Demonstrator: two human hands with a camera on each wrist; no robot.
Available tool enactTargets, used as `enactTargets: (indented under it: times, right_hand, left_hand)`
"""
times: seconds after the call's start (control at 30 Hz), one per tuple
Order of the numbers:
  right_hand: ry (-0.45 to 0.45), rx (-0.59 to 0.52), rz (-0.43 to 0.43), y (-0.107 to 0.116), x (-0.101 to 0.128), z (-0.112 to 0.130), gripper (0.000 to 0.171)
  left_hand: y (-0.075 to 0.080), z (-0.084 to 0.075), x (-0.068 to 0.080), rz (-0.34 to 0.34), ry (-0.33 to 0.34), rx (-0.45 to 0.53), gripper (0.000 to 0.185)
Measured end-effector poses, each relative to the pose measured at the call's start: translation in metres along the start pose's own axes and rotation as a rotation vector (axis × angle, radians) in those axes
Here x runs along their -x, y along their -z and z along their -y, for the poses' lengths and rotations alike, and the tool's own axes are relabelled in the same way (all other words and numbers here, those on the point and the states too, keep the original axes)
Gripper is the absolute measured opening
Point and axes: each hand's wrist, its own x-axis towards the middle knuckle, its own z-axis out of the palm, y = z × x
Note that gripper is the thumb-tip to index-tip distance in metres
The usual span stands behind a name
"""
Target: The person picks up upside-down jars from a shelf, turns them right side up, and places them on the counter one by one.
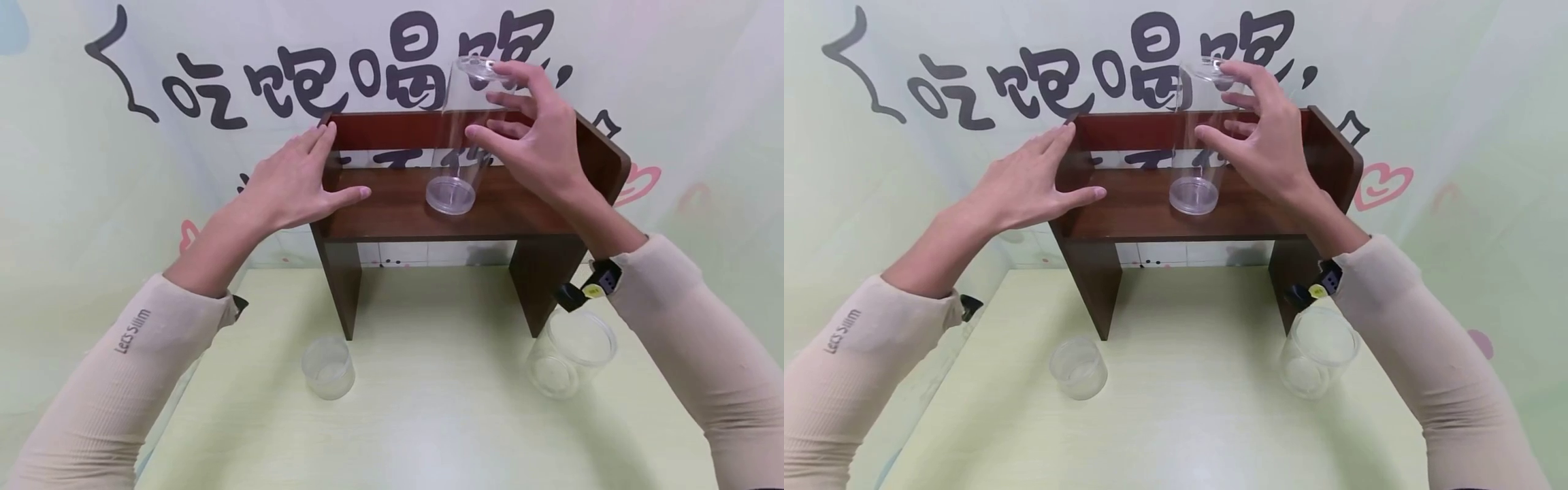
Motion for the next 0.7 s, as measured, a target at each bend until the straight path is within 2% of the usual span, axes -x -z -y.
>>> enactTargets:
  times: [0.13, 0.47, 0.57, 0.7]
  right_hand:
    - [0.016, -0.065, -0.033, 0.007, 0.01, 0.005, 0.066]
    - [0.203, -0.2, -0.071, 0.019, 0.035, 0.011, 0.06]
    - [0.211, -0.267, -0.078, 0.021, 0.042, 0.013, 0.059]
    - [0.166, -0.361, -0.122, 0.02, 0.053, 0.021, 0.058]
  left_hand:
    - [-0.001, 0.0, -0.001, -0.005, -0.004, 0.006, 0.115]
    - [-0.004, 0.002, -0.002, -0.032, 0.0, 0.05, 0.113]
    - [-0.005, 0.002, -0.001, -0.041, 0.008, 0.057, 0.111]
    - [-0.006, 0.003, -0.001, -0.069, 0.007, 0.076, 0.108]
